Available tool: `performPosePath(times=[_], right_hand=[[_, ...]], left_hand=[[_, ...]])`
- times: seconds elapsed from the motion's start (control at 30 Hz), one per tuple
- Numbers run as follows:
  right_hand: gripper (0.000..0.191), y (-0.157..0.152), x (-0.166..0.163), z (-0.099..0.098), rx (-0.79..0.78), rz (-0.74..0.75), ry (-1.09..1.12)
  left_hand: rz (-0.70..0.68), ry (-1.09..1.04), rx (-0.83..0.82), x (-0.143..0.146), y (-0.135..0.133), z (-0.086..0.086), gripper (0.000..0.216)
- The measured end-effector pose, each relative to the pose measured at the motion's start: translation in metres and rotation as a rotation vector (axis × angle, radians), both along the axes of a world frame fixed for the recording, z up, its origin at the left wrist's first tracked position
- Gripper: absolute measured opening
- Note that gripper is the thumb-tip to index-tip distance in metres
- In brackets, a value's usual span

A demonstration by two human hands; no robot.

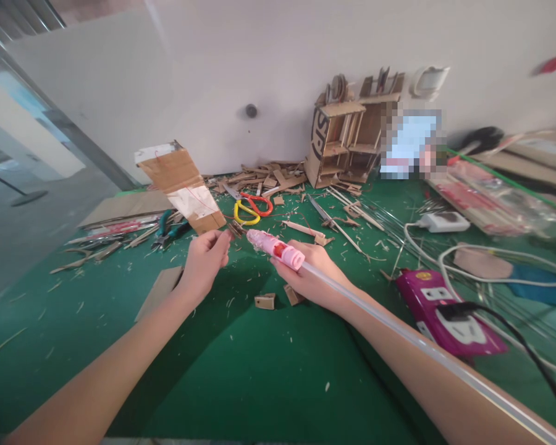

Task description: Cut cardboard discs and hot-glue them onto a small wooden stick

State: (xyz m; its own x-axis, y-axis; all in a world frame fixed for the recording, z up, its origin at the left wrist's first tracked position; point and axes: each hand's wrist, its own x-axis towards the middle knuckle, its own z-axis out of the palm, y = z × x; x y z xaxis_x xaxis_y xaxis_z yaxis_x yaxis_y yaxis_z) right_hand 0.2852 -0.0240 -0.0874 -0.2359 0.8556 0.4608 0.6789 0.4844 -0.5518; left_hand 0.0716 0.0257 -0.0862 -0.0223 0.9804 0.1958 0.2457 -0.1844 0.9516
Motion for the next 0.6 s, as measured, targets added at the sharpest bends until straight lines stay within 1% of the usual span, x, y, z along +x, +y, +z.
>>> performPosePath(times=[0.33,0.47,0.6], right_hand=[[0.026,-0.0017,-0.0012,0.0017,0.015,0.002,0.002],[0.026,-0.0016,-0.0004,0.002,0.011,0.006,0.004],[0.026,-0.0012,-0.0004,0.0013,0.028,0.022,0.007]], left_hand=[[-0.001,0.046,0.029,-0.0017,0.0019,-0.0017,0.032],[-0.015,-0.032,-0.003,-0.0007,-0.0002,-0.0007,0.03],[-0.036,-0.123,-0.027,0.0005,-0.0008,0.0005,0.02]])
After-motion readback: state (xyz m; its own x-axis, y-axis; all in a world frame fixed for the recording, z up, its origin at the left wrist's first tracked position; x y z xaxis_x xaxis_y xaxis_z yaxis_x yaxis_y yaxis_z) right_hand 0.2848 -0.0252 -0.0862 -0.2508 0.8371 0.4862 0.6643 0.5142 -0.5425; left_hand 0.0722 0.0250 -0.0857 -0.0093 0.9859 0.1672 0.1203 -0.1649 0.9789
